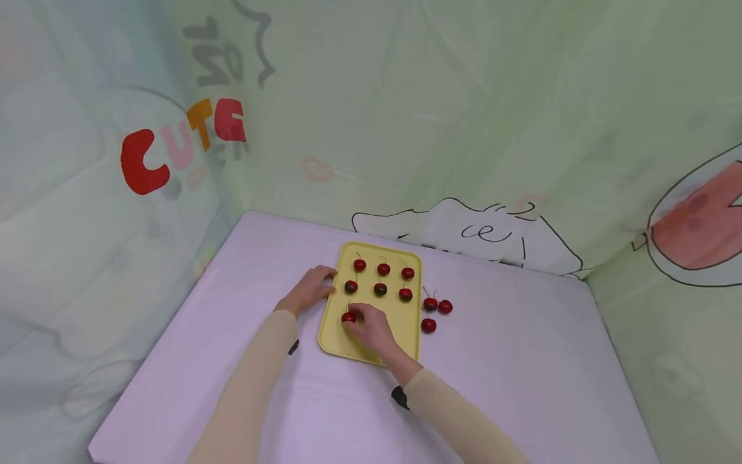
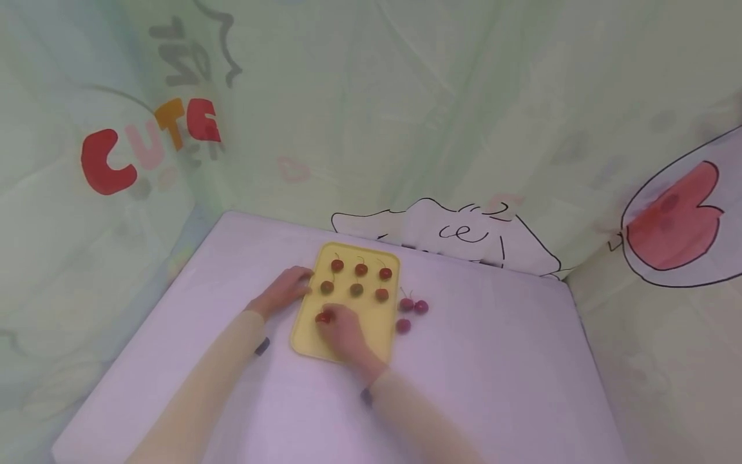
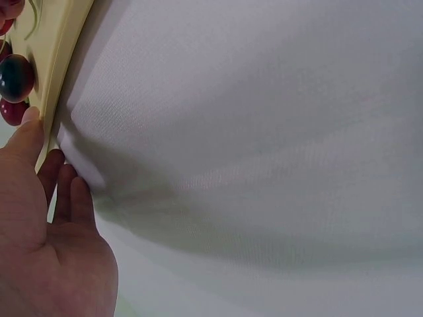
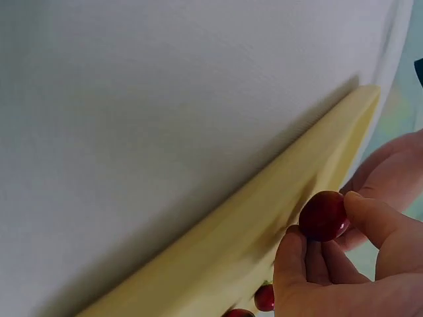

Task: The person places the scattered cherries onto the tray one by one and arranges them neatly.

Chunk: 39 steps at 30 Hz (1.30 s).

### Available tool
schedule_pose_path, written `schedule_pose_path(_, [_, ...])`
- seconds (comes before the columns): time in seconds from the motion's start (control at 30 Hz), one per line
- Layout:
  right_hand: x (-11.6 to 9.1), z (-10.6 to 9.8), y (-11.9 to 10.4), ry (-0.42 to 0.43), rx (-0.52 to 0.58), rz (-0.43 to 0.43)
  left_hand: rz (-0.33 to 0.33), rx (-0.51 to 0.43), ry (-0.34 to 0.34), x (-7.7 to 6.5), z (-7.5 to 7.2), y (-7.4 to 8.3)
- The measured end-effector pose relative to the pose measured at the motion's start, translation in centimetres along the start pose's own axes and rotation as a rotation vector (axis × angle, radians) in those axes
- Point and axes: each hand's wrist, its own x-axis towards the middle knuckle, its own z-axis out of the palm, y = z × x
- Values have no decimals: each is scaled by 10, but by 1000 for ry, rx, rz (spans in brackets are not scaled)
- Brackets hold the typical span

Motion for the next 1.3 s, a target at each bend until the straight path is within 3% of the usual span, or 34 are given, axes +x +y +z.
schedule_pose_path(0.4, [9,5,-8,27,22,9,23,5,9,5,3,-6])
schedule_pose_path(0.87, [9,7,-9,48,9,12,-1,-5,2,2,2,-2])
schedule_pose_path(1.3, [-12,-19,-4,108,110,35,-10,1,4,4,4,-4])
